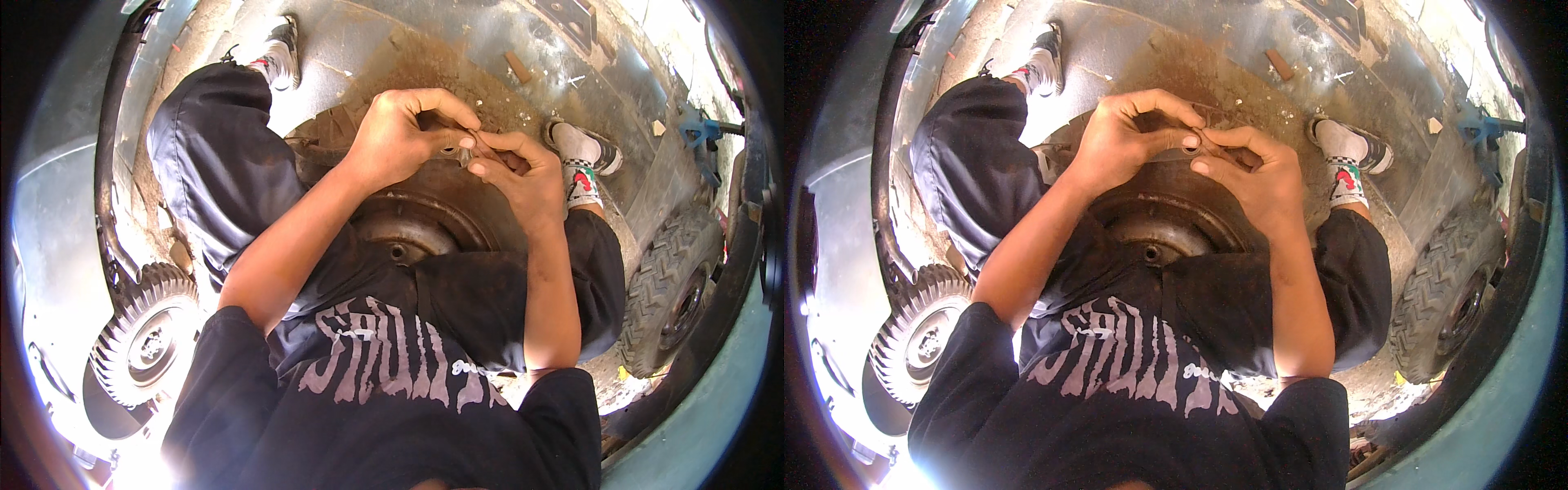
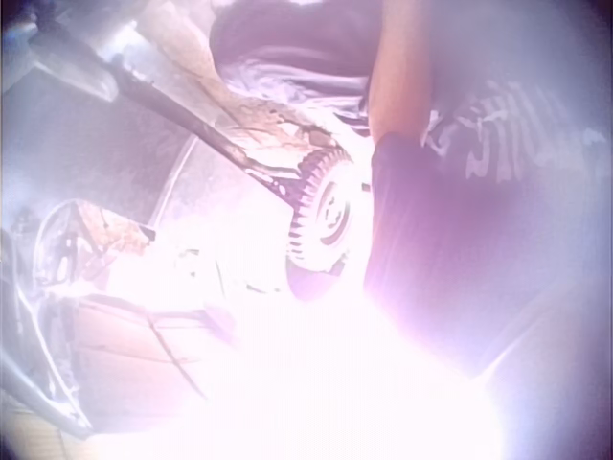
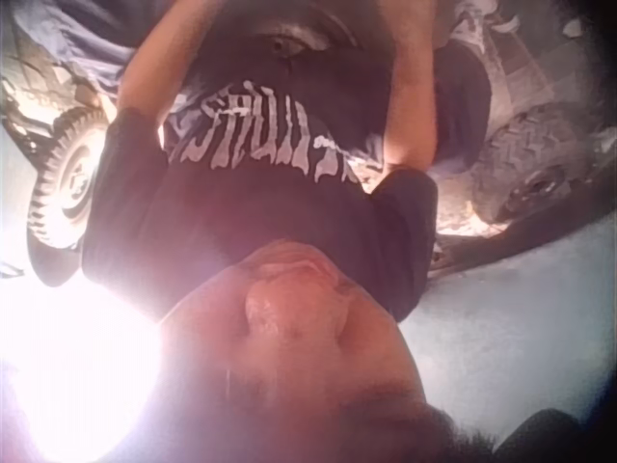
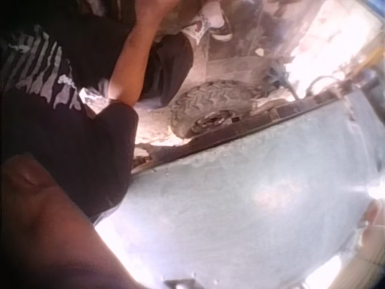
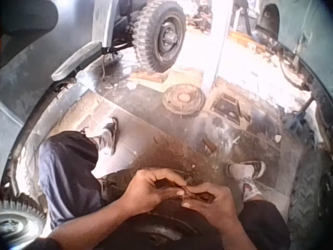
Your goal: The person sits on the floor and uses a hammer and small metal pieces to adjust a metal bracket attached to a vehicle wheel hub. They repeatedly tap the bracket and insert small metal pieces into its holes.
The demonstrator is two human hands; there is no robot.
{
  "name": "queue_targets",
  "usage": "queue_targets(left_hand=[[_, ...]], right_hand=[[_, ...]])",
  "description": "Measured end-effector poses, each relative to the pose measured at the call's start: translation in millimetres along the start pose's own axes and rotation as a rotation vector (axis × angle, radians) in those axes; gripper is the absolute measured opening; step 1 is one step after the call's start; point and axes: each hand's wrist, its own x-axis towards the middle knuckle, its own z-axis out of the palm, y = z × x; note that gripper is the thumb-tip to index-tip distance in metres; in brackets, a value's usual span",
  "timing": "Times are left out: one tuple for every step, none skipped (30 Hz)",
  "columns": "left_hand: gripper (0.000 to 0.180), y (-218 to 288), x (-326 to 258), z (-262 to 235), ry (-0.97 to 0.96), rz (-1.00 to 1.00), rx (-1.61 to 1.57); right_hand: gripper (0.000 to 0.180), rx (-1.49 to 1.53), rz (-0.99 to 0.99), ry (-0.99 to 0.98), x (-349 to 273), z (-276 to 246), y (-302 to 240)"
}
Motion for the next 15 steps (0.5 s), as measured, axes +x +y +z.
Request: queue_targets(left_hand=[[0.016,2.3,0.1,-0.2,0.0,0.001,0.025],[0.015,3.4,0.4,-0.6,0.0,0.001,0.051],[0.015,0.6,0.1,-1.1,0.016,-0.018,0.031],[0.015,-4.7,0.9,-1.4,0.033,-0.038,0.011],[0.015,-10.0,0.6,-1.1,0.049,-0.057,-0.008],[0.016,-14.5,0.4,1.6,0.068,-0.061,-0.041],[0.016,-19.3,0.1,4.8,0.087,-0.065,-0.073],[0.016,-23.7,-1.0,6.2,0.106,-0.069,-0.104],[0.017,-27.3,-1.9,8.0,0.143,-0.074,-0.037],[0.017,-30.2,-3.9,9.7,0.18,-0.08,0.031],[0.018,-33.8,-4.1,10.1,0.218,-0.087,0.099],[0.022,-39.8,-4.5,8.3,0.209,-0.053,0.192],[0.025,-47.5,-8.1,3.1,0.198,-0.024,0.28],[0.029,-54.3,-11.8,-2.5,0.187,0.006,0.368],[0.034,-61.4,-14.6,-6.9,0.17,0.031,0.437]], right_hand=[[0.027,-0.103,-0.039,0.031,0.3,1.2,-0.2],[0.026,-0.205,-0.078,0.062,1.1,2.6,-0.7],[0.024,-0.324,-0.161,0.092,1.6,5.8,-2.7],[0.022,-0.442,-0.244,0.121,2.7,9.3,-6.1],[0.021,-0.559,-0.328,0.149,3.7,11.9,-7.9],[0.02,-0.577,-0.337,0.169,3.9,12.6,-8.3],[0.02,-0.595,-0.347,0.188,3.5,13.5,-7.8],[0.019,-0.612,-0.356,0.206,3.1,14.7,-6.9],[0.019,-0.629,-0.296,0.228,2.4,13.9,-6.7],[0.018,-0.645,-0.236,0.249,1.3,12.8,-5.6],[0.018,-0.66,-0.176,0.271,1.0,11.7,-3.5],[0.018,-0.661,-0.18,0.314,0.6,8.1,2.3],[0.018,-0.665,-0.179,0.357,-1.4,5.0,10.0],[0.018,-0.668,-0.179,0.4,-3.4,4.0,16.7],[0.017,-0.686,-0.167,0.429,-5.0,6.0,21.6]])
